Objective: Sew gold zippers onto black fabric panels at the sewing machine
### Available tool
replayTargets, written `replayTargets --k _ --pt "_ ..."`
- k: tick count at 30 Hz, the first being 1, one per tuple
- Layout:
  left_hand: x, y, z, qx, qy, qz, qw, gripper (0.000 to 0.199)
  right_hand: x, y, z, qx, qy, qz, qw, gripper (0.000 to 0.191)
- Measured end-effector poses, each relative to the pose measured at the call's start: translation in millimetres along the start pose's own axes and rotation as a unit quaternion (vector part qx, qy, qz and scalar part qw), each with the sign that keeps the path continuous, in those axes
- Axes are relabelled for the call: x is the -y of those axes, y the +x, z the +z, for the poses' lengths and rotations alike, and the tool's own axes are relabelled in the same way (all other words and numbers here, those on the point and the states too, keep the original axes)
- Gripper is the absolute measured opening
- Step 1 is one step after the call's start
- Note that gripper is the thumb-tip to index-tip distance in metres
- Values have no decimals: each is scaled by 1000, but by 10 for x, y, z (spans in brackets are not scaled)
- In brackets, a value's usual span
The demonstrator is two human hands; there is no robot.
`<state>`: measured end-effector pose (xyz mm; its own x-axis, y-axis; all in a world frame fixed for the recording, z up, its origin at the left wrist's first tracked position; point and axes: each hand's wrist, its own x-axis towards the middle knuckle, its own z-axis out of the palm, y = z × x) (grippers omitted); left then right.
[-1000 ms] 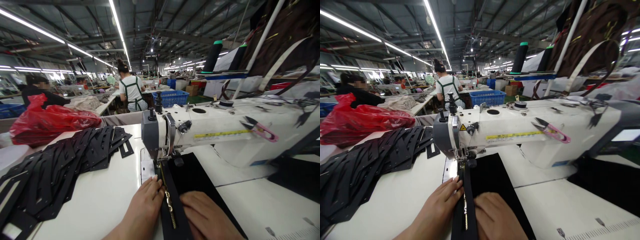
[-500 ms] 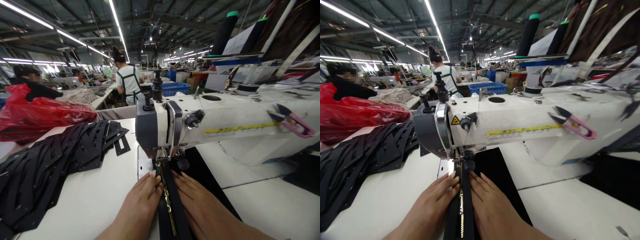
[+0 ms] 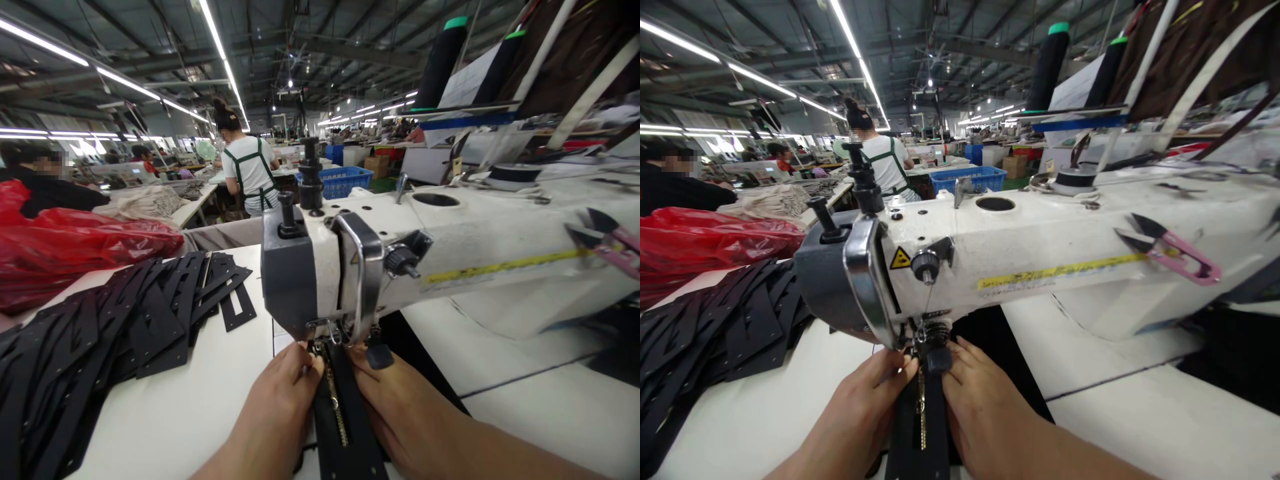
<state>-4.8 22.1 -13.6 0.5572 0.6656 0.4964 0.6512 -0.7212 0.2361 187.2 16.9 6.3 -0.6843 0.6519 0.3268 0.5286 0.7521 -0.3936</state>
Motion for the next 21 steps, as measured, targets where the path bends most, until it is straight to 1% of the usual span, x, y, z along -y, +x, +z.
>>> replayTargets --k 4,6,8,10,11,13,14,16,17,19,21 --pt "12 4 -1 1 -19 -18 1000 24 -24 -8 12 -41 45 19 998 38" --pt "-19 10 -61 4 -51 -22 998 26 -22 1 31 -52 50 40 997 28" --pt "-69 15 -150 16 -85 -28 996 29 -10 33 53 -67 30 60 995 26" --pt "-122 9 -231 28 -97 -35 994 33 11 81 61 -84 12 74 994 23" --pt "-145 -1 -257 31 -90 -39 995 34 22 106 56 -85 13 76 993 20" --pt "-176 -36 -269 36 -56 -38 997 36 38 149 29 -66 37 67 995 13" --pt "-184 -60 -257 36 -36 -32 998 37 40 166 14 -52 53 58 996 12" --pt "-191 -109 -211 29 -5 -25 999 39 25 189 -6 -43 77 48 995 18" --pt "-193 -131 -185 19 5 -21 1000 38 7 197 -5 -50 78 50 994 20" --pt "-195 -157 -142 3 21 -10 1000 34 -43 212 17 -72 60 60 994 18" --pt "-197 -158 -122 4 34 10 999 30 -97 222 50 -83 33 67 994 16"
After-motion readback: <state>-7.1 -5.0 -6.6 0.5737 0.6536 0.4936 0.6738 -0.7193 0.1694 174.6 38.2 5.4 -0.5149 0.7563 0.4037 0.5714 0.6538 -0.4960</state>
